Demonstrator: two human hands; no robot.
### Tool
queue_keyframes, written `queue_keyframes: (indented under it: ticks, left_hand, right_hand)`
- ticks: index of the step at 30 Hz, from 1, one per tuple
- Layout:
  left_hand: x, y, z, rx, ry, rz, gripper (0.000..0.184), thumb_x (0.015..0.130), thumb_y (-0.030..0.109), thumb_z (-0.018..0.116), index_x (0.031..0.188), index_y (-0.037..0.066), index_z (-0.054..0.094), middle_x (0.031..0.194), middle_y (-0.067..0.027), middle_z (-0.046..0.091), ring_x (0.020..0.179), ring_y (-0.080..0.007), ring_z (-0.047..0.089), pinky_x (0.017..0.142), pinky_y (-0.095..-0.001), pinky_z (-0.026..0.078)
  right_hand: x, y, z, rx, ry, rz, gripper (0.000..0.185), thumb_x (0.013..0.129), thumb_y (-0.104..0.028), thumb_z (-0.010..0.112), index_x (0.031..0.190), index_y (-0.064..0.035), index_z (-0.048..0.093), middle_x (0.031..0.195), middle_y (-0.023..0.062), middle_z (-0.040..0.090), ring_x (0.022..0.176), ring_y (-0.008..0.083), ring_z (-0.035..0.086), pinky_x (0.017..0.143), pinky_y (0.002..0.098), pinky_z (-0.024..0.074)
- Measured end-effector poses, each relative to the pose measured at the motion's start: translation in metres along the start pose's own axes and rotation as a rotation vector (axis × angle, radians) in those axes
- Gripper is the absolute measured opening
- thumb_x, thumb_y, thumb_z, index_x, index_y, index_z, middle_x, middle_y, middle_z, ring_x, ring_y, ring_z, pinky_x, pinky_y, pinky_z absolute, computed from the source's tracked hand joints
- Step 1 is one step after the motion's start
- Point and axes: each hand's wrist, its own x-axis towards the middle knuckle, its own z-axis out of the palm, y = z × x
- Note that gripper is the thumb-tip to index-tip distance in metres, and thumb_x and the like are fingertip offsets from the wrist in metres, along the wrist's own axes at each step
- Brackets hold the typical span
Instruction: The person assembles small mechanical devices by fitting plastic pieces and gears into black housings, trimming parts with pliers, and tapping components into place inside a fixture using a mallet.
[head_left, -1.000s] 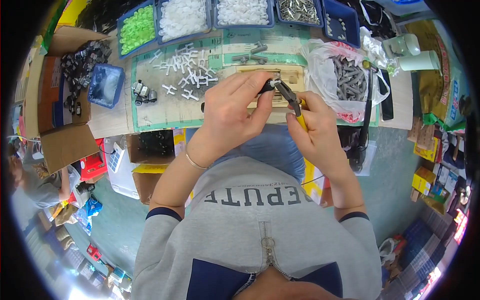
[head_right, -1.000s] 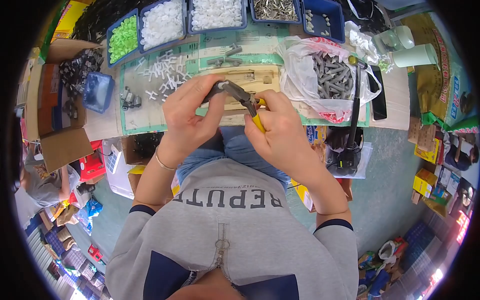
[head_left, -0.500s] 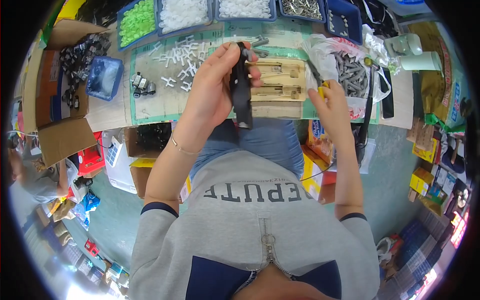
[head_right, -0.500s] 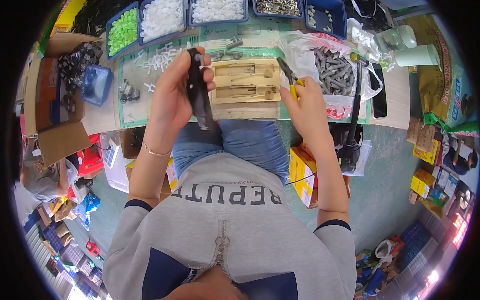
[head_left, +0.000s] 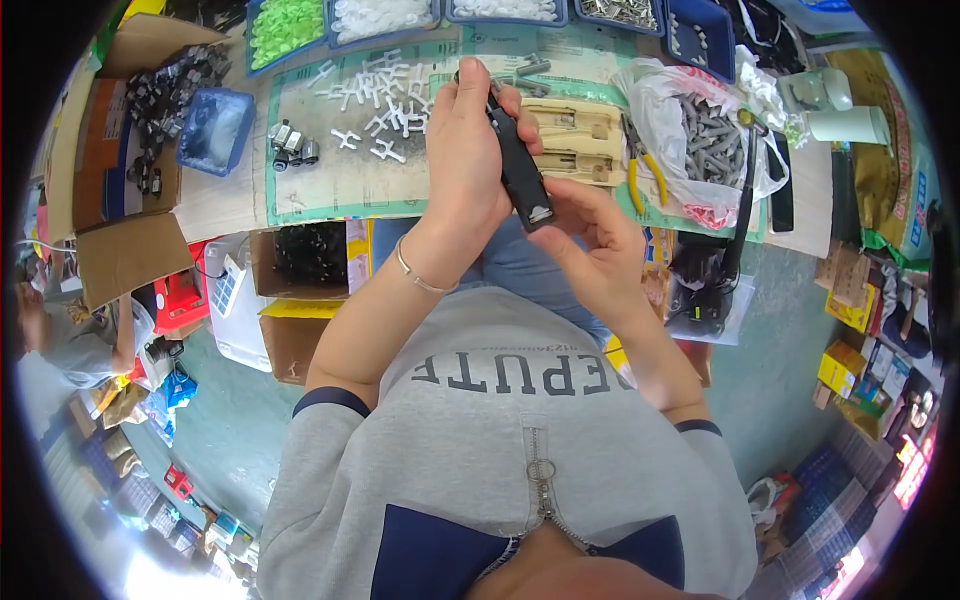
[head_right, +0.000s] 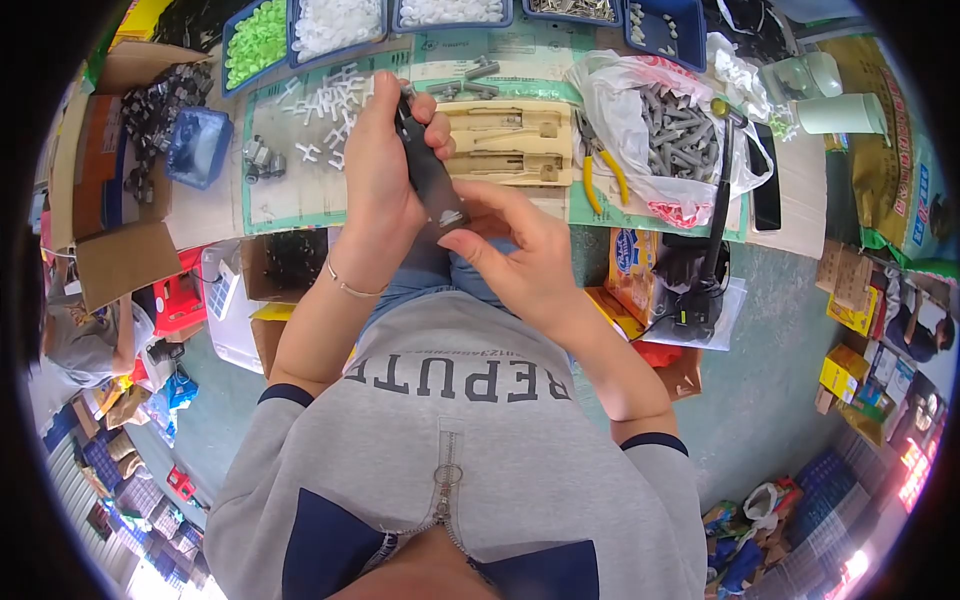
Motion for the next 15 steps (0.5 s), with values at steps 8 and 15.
queue_keyframes:
  ticks: [8, 15]
  left_hand:
    - [-0.019, 0.008, 0.001, 0.084, 0.046, 0.254, 0.026, 0.097, 0.033, 0.042, 0.089, 0.009, 0.037, 0.072, -0.003, 0.045, 0.051, -0.0118, 0.045, 0.045, -0.0269, 0.041]
    - [-0.032, 0.018, -0.027, -0.012, -0.007, 0.015, 0.025, 0.097, 0.035, 0.042, 0.103, 0.01, 0.043, 0.069, -0.0021, 0.043, 0.047, -0.0119, 0.042, 0.041, -0.026, 0.035]
  right_hand:
    - [0.002, -0.001, 0.01, -0.213, -0.004, -0.222, 0.034, 0.074, -0.003, 0.072, 0.106, 0.0014, 0.061, 0.088, 0.0109, 0.064, 0.073, 0.0157, 0.063, 0.065, 0.0263, 0.0528]
    - [0.004, -0.004, 0.009, -0.204, -0.271, -0.247, 0.033, 0.073, -0.003, 0.072, 0.104, 0.0005, 0.063, 0.087, 0.0133, 0.065, 0.072, 0.0225, 0.064, 0.063, 0.0292, 0.0512]
